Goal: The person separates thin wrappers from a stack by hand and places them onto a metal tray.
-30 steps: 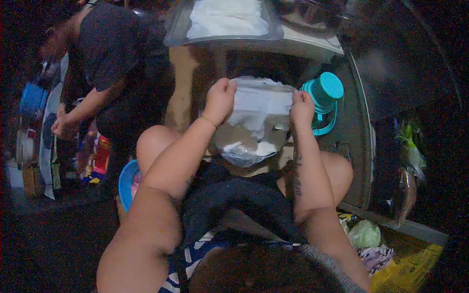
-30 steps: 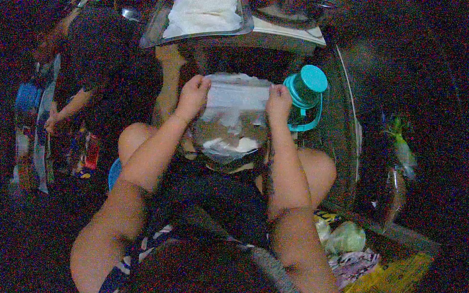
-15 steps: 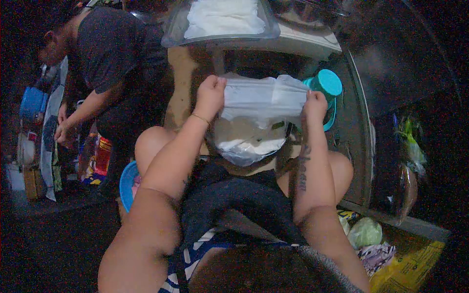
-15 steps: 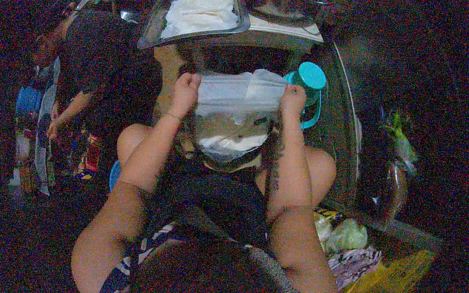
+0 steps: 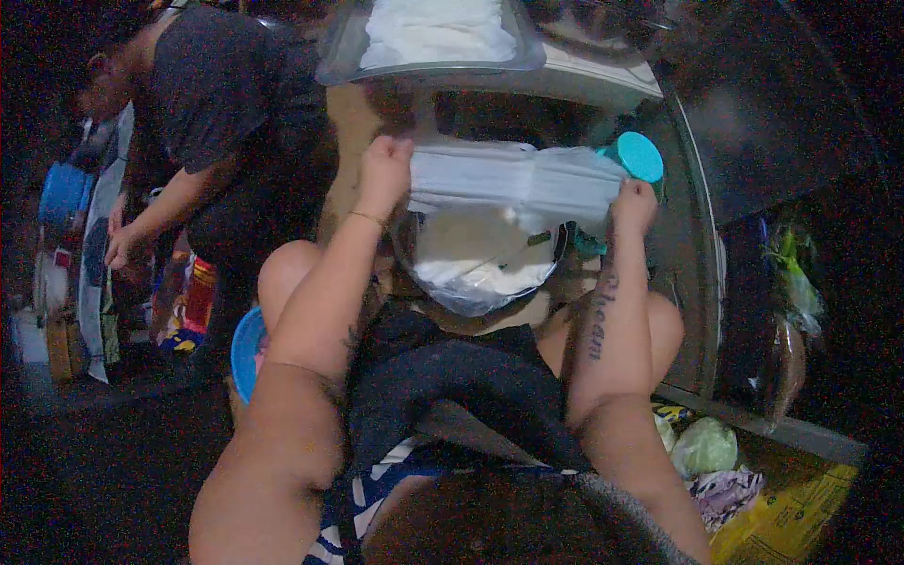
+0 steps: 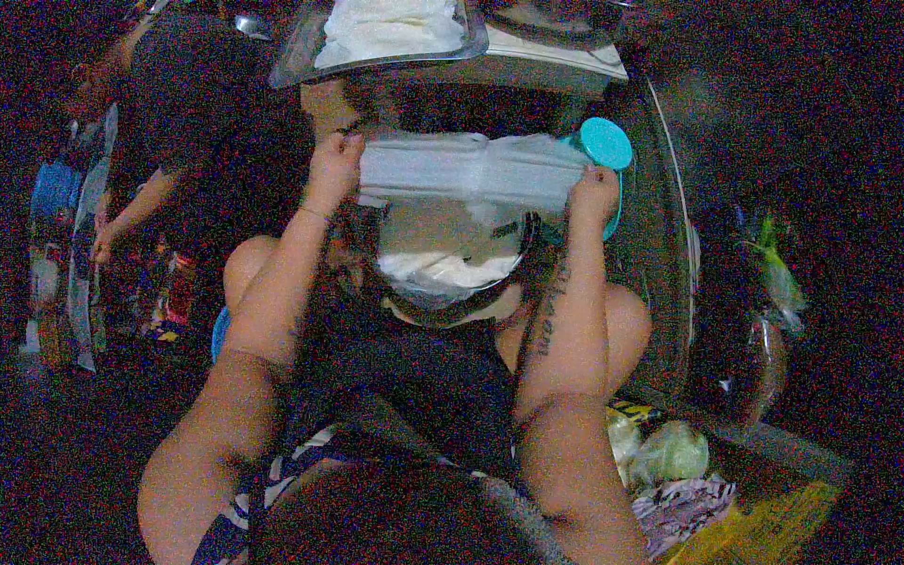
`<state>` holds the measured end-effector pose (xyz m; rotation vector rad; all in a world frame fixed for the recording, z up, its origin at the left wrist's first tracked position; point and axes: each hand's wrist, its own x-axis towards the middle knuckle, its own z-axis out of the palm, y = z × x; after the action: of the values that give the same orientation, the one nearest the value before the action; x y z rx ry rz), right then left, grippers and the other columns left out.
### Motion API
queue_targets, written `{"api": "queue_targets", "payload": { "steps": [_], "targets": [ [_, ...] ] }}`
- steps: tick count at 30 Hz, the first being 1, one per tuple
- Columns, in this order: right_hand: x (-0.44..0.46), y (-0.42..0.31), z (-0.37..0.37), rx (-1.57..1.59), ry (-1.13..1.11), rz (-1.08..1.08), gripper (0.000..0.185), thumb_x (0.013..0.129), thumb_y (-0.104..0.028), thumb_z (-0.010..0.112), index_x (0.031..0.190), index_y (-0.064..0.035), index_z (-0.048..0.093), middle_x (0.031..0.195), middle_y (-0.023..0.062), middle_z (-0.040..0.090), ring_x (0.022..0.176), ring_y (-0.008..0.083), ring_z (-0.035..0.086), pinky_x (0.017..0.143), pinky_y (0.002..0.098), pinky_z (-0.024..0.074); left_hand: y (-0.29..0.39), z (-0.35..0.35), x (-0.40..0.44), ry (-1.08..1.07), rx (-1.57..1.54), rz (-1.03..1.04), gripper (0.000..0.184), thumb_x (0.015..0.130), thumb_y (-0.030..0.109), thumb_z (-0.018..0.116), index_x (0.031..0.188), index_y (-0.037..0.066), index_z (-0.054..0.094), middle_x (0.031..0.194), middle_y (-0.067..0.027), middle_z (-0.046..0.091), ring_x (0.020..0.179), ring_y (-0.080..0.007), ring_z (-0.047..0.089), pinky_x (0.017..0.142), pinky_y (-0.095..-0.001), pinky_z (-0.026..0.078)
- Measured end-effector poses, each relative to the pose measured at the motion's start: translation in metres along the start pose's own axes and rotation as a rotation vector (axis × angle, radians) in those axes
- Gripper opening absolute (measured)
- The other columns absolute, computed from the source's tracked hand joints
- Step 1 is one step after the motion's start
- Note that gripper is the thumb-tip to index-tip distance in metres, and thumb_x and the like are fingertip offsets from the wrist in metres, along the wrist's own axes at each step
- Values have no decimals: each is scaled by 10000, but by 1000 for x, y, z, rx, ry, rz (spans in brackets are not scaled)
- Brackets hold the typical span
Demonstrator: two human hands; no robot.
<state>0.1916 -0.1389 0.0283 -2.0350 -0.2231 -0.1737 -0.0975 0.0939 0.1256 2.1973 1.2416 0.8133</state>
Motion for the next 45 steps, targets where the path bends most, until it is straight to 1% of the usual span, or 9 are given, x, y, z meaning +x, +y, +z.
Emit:
{"api": "queue_targets", "payload": {
  "steps": [6, 13, 16, 23, 27, 29, 31, 41, 45],
  "targets": [
    [12, -9, -17, -53, 31, -22, 245, 836, -210, 608, 951, 6, 625, 879, 226, 648, 812, 397, 617, 734, 462, 480, -8, -32, 12, -46, 66, 69, 354, 885, 322, 540, 867, -23, 617, 866, -229, 628, 846, -394, 594, 742, -433, 464],
    [-92, -135, -29, 68, -965, -444, 252, 835, -256, 619, 935, -26, 639, 854, 178, 659, 802, 335, 641, 721, 396, 496, -3, -8, 3, -388, -275, 133, 245, 902, 268, 579, 914, 29, 631, 846, -41, 633, 796, -125, 565, 734, -299, 467],
    [-120, -170, -45, 259, -1314, -319, 164, 820, -195, 670, 826, -34, 634, 764, 68, 592, 721, 153, 548, 643, 299, 447, 19, -6, -16, -618, -322, 190, 230, 900, 262, 581, 940, 41, 632, 880, -29, 633, 832, -119, 561, 771, -286, 466],
    [-125, -156, -35, 456, -821, -708, 137, 835, -166, 636, 848, -32, 612, 828, 54, 571, 788, 155, 537, 684, 292, 440, 46, -15, -51, -1147, -887, -26, 211, 911, 240, 555, 996, 63, 633, 906, 20, 612, 788, -79, 551, 747, -248, 468],
    [-112, -159, -62, 320, -1184, -340, 135, 846, -162, 621, 853, -31, 586, 772, 32, 542, 737, 120, 503, 656, 271, 427, 51, -20, -64, -1246, -917, -474, 394, 895, 413, 562, 1054, 56, 617, 916, 4, 616, 804, -121, 571, 744, -267, 473],
    [-111, -150, -71, 294, -1116, -381, 138, 851, -160, 615, 845, -29, 574, 753, 17, 533, 722, 103, 486, 641, 262, 420, 51, -7, -72, -1117, -626, 307, 396, 872, 428, 591, 1033, 67, 612, 910, -25, 637, 841, -152, 575, 753, -313, 473],
    [-107, -151, -80, 361, -1078, -402, 162, 831, -180, 643, 851, -30, 586, 772, 20, 568, 732, 116, 526, 640, 273, 438, 88, -29, -88, -991, -310, 397, 340, 885, 277, 597, 1141, 55, 574, 1033, -27, 628, 942, -153, 564, 853, -320, 461],
    [-63, -91, -87, 603, -723, -52, 184, 801, -184, 688, 902, -48, 617, 824, 39, 629, 768, 135, 583, 702, 265, 462, 174, -103, 12, -756, 175, 477, 221, 882, 206, 585, 1039, 50, 590, 838, -25, 623, 814, -150, 600, 768, -302, 484],
    [-49, -53, -50, 498, -511, -130, 124, 856, -165, 651, 878, -64, 581, 755, 8, 617, 602, 67, 545, 497, 199, 387, 198, -122, 115, -586, -718, 201, 56, 848, 134, 571, 851, 96, 613, 881, -114, 650, 879, -270, 633, 730, -395, 523]
  ]
}}
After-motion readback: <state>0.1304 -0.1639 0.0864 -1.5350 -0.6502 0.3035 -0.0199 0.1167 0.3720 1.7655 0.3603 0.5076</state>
